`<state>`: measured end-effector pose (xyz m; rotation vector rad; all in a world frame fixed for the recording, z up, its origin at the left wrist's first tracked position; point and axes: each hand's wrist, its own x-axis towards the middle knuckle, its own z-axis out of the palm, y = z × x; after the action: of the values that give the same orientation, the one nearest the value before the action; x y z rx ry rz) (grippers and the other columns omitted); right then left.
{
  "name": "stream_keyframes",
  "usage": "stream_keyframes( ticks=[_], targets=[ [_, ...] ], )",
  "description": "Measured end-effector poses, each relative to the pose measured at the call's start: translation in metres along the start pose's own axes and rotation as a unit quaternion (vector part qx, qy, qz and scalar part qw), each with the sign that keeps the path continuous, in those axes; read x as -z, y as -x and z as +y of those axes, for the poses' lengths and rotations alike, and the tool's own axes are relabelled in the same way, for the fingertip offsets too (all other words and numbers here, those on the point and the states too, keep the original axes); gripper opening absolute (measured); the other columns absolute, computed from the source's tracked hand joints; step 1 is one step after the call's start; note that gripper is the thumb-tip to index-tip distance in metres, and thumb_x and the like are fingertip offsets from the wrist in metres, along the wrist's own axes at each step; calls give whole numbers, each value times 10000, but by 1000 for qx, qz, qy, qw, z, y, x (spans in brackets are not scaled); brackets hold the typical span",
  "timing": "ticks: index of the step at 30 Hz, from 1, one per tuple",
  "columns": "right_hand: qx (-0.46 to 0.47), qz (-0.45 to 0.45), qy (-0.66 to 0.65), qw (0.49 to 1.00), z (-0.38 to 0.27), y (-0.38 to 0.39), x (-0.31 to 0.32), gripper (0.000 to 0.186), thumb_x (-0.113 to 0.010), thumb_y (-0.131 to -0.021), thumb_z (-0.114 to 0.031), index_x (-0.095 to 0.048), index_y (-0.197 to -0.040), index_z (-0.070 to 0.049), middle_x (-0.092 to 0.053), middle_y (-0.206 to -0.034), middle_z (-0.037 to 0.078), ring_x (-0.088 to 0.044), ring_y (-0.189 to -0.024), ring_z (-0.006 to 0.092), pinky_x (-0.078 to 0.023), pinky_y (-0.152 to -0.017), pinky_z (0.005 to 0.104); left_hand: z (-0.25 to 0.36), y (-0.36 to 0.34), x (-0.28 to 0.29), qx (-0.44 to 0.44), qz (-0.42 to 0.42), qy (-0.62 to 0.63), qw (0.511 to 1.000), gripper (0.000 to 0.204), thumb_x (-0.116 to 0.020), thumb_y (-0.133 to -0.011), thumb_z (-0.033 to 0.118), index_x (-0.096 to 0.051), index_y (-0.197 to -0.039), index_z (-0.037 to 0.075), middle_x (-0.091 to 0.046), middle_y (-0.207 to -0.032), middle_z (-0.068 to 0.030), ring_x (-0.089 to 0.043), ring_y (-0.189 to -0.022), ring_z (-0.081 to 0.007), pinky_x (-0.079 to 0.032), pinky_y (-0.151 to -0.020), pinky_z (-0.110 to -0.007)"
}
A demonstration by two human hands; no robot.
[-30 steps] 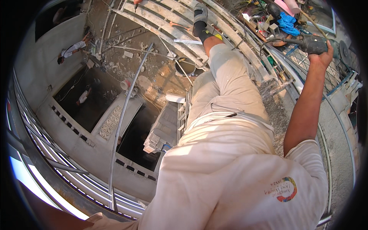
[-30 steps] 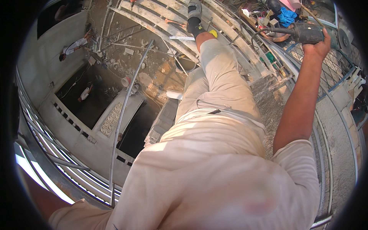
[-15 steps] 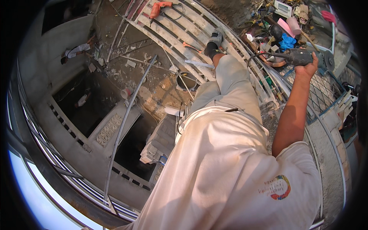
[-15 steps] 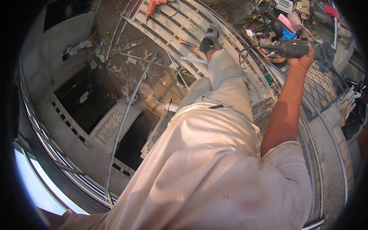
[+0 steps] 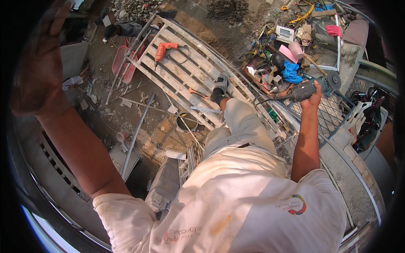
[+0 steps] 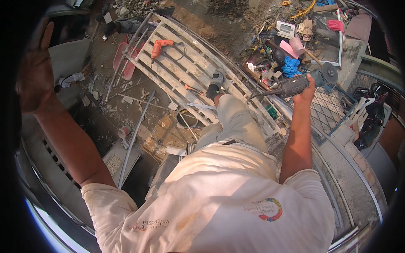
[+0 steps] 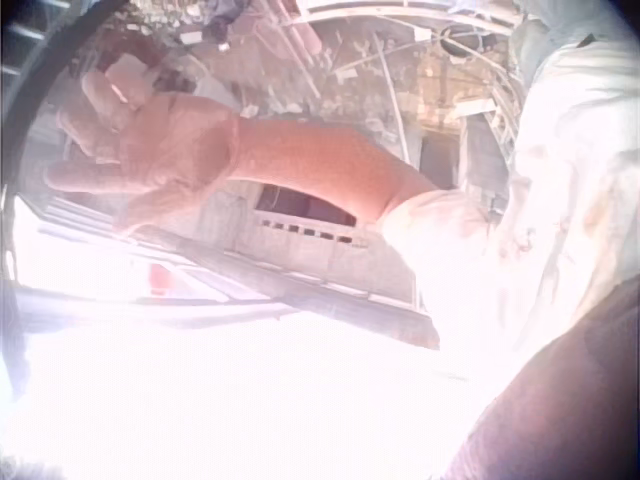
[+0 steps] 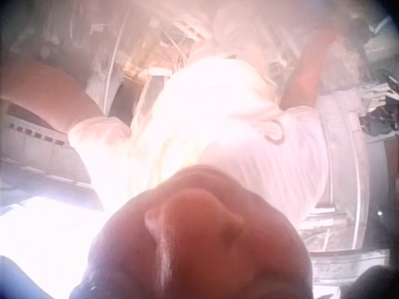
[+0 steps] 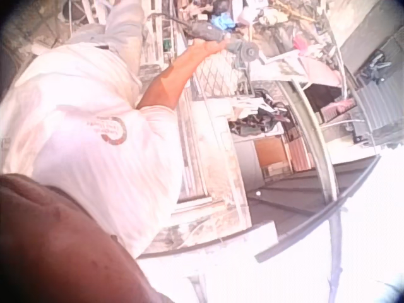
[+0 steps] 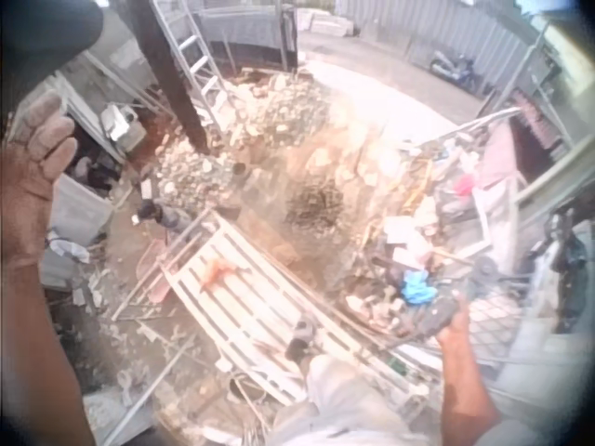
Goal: The person measures a curved metal frame with a tape measure and marks it with a pen. Then the person uses an angle grinder to cut the metal frame at the marked points.
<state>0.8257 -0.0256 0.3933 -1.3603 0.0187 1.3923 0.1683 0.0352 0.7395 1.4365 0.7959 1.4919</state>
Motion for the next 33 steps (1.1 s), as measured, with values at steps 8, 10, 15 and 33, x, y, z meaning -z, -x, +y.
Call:
stream_keyframes(
  ticks=[8,10,15,33],
  targets=[
    [29,-23,46,998,-6,12,-98,311,-741,-816,-253,-613,-988,-29,-671,-860,127,-690,-790,269,-590,-750,436,-148,74,-69,422,-76,-53,902,856,-739,-875,539,-446,-1519,57,-599,-1348,-194,-596,-1238,-313,-475,-1041,-446],
    [56,-6,48,997,-5,24,-121,320,-750,-800,-221,-606,-1006,-22,-669,-858,128,-698,-769,275,-601,-725,441,-165,81,-82,431,-148,-46,889,754,-741,-924,423,-444,-1517,64,-593,-1342,-194,-597,-1238,-297,-487,-1038,-424],
    [121,24,75,990,-8,55,-161,418,-786,-763,-256,-598,-1061,-31,-676,-879,125,-702,-758,264,-602,-696,435,-174,88,-108,470,-207,-41,857,707,-763,-920,353,-467,-1491,60,-599,-1345,-235,-623,-1214,-313,-505,-1024,-420],
    [278,80,8,957,-28,197,-229,715,-823,-672,-265,-522,-1300,-100,-562,-1132,88,-560,-1045,247,-483,-896,449,-229,18,-230,272,-526,-18,805,1030,-896,-735,446,-392,-1478,-59,-543,-1407,-277,-532,-1324,-352,-427,-1088,-464]
  ],
)
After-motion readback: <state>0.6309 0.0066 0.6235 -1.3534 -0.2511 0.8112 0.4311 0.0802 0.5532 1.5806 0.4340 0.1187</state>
